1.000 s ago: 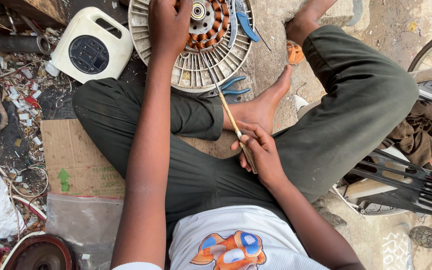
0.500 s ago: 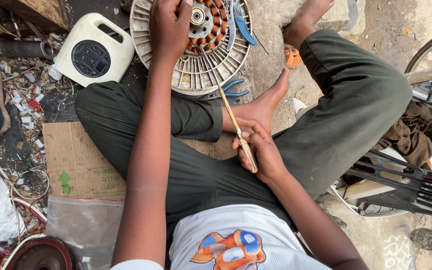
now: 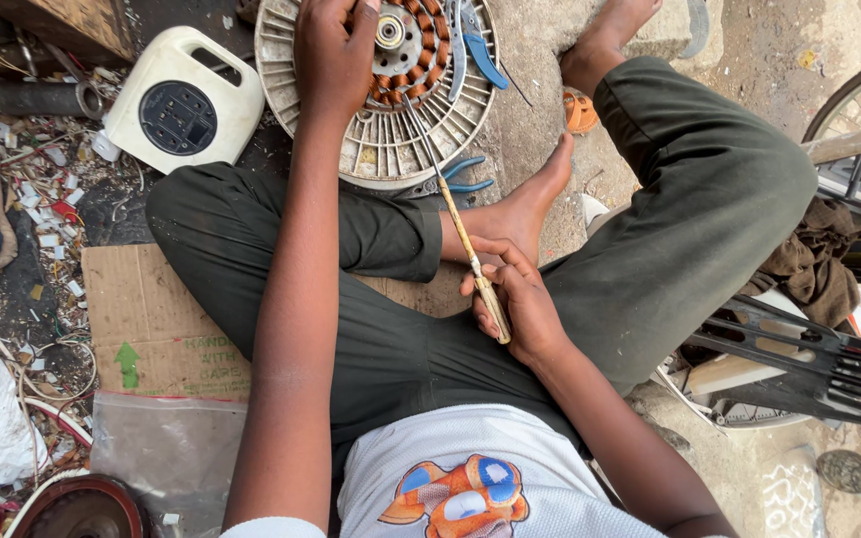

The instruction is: The person sits on the ground and uses pliers and a screwdriver to manipulate the copper windings of a fan motor stator. They repeatedly adjust the coils and inspect the component while working in a cluttered outdoor area.

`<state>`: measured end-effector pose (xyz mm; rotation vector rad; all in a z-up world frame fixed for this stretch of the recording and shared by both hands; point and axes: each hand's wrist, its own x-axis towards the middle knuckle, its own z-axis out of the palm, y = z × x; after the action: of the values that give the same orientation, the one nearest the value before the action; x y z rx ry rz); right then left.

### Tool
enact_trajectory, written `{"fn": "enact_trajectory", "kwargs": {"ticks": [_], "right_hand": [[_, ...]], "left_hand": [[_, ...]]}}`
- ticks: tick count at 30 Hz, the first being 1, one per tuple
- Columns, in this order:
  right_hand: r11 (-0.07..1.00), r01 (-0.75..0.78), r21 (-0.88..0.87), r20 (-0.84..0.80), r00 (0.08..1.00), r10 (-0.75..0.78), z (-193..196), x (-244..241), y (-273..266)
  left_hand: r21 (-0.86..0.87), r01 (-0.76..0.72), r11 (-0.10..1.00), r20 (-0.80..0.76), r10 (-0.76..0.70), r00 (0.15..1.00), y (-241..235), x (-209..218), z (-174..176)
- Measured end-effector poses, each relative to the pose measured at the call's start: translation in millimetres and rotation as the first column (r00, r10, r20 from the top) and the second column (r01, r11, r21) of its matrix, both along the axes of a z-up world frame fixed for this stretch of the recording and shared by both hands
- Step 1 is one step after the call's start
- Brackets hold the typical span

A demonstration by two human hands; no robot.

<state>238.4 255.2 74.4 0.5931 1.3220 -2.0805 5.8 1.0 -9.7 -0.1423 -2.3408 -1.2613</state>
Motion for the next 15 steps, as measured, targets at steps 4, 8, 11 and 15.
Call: {"fn": "enact_trajectory", "kwargs": {"ticks": [4, 8, 11, 15], "right_hand": [[1.000, 0.000, 0.005, 0.007, 1.000, 0.000, 1.6, 2.1, -0.1], [1.000, 0.001, 0.028, 0.005, 1.000, -0.001, 5.6, -0.1, -0.9], [1.000, 0.001, 0.023, 0.022, 1.000, -0.001, 6.1, 2.2, -1.4], [1.000, -0.006, 0.006, 0.026, 1.000, 0.006, 4.5, 2.4, -0.1]], "left_hand": [[-0.008, 0.002, 1.000, 0.002, -0.002, 1.000, -0.2, 1.9, 0.4], [0.012, 0.033, 0.999, -0.091, -0.032, 0.995, 0.3, 1.7, 5.9], [0.007, 0.020, 1.000, -0.072, -0.019, 0.997, 1.3, 4.9, 6.6], [0.005, 0.010, 1.000, -0.039, -0.010, 0.999, 1.8, 3.8, 8.8]]}}
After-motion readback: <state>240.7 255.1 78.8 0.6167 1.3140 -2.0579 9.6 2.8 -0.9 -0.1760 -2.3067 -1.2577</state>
